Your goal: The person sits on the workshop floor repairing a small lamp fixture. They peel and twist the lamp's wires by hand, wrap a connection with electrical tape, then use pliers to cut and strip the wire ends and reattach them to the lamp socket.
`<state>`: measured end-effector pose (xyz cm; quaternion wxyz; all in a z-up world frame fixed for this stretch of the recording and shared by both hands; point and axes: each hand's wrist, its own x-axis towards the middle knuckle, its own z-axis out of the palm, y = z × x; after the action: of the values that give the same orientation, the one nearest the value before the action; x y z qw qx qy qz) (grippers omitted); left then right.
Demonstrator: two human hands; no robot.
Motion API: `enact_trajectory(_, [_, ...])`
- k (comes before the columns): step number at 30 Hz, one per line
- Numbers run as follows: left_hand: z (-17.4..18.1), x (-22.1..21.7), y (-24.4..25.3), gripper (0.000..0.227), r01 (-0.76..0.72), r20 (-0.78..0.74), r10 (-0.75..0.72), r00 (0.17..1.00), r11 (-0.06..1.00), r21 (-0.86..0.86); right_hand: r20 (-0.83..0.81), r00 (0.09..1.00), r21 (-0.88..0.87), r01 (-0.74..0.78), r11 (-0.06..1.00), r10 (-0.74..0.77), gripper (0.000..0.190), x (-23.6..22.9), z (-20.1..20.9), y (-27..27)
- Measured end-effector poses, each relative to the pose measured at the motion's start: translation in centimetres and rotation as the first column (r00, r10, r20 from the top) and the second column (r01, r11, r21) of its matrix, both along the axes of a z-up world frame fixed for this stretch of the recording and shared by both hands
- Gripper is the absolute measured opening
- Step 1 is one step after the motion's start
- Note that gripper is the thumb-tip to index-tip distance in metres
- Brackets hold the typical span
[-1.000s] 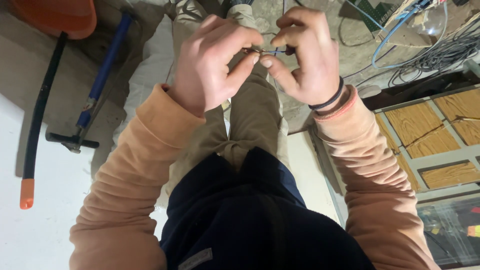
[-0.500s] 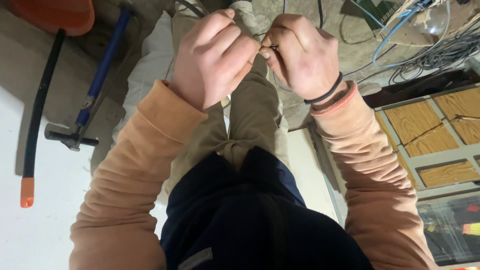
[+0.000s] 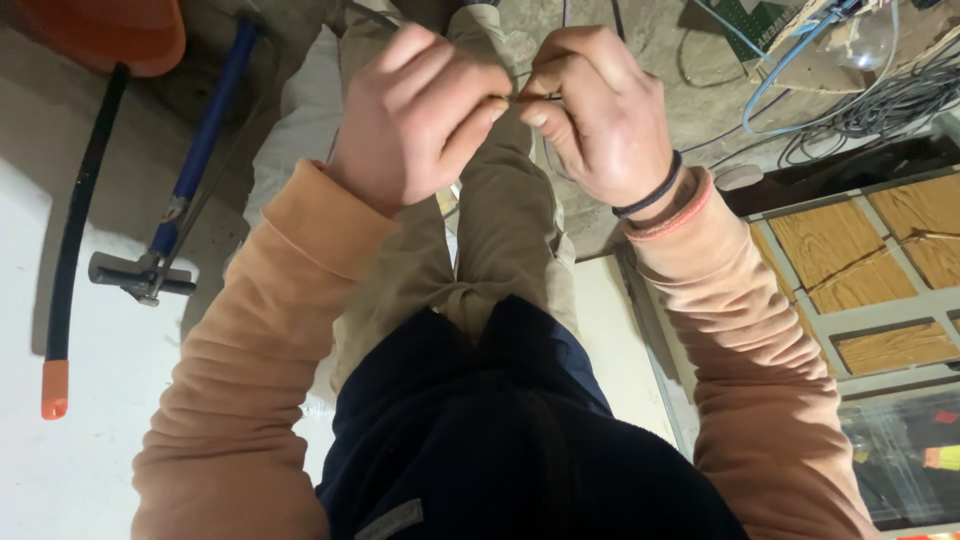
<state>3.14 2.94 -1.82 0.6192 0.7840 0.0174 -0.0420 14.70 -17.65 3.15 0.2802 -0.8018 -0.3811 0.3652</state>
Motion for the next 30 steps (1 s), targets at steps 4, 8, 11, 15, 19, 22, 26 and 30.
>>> enact_trajectory(4, [-0.1, 0.2, 0.0, 0.010, -0.014, 0.072, 0.009, 0.997, 0.997, 0.071, -0.012, 1.000, 0.010, -0.003, 1.000, 0.003, 0.025, 0.0, 0.0, -0.7])
enact_trajectory(8, [-0.9, -0.6, -0.6, 0.004, 0.010, 0.046, -0.015, 0.999, 0.994, 0.106, 0.064, 0.997, 0.003, -0.048, 0.999, 0.048, 0.023, 0.1, -0.1, -0.9])
enact_trajectory(11, [-0.9, -0.5, -1.0, 0.006, 0.002, 0.036, -0.006, 0.999, 0.993, 0.118, 0.125, 0.988, -0.016, -0.094, 0.995, 0.095, 0.022, 0.2, -0.3, -0.9])
enact_trajectory(15, [-1.2, -0.6, -1.8, 0.011, -0.023, 0.074, 0.008, 0.997, 0.978, 0.206, 0.182, 0.971, -0.061, -0.144, 0.988, 0.153, 0.015, 0.2, -0.4, -0.7])
enact_trajectory(19, [-1.6, -1.0, -2.1, 0.013, -0.007, 0.125, -0.024, 0.992, 0.969, 0.245, 0.188, 0.965, -0.080, -0.170, 0.982, 0.183, 0.012, -0.1, -0.7, -1.0])
enact_trajectory(22, [-1.5, -0.8, -2.1, 0.015, -0.018, 0.155, -0.021, 0.988, 0.969, 0.246, 0.158, 0.973, -0.055, -0.159, 0.986, 0.166, 0.009, -0.5, -1.1, -1.6])
enact_trajectory(26, [-1.7, -0.8, -1.7, 0.014, 0.008, 0.122, -0.030, 0.992, 0.985, 0.174, 0.041, 0.997, -0.012, -0.072, 0.997, 0.072, 0.013, -0.4, -1.1, -2.5])
enact_trajectory(30, [-2.7, -2.0, -1.1, 0.016, 0.114, 0.044, -0.122, 0.992, 0.983, 0.147, 0.021, 0.996, -0.017, -0.083, 0.996, 0.084, 0.021, -0.2, -0.8, -2.9])
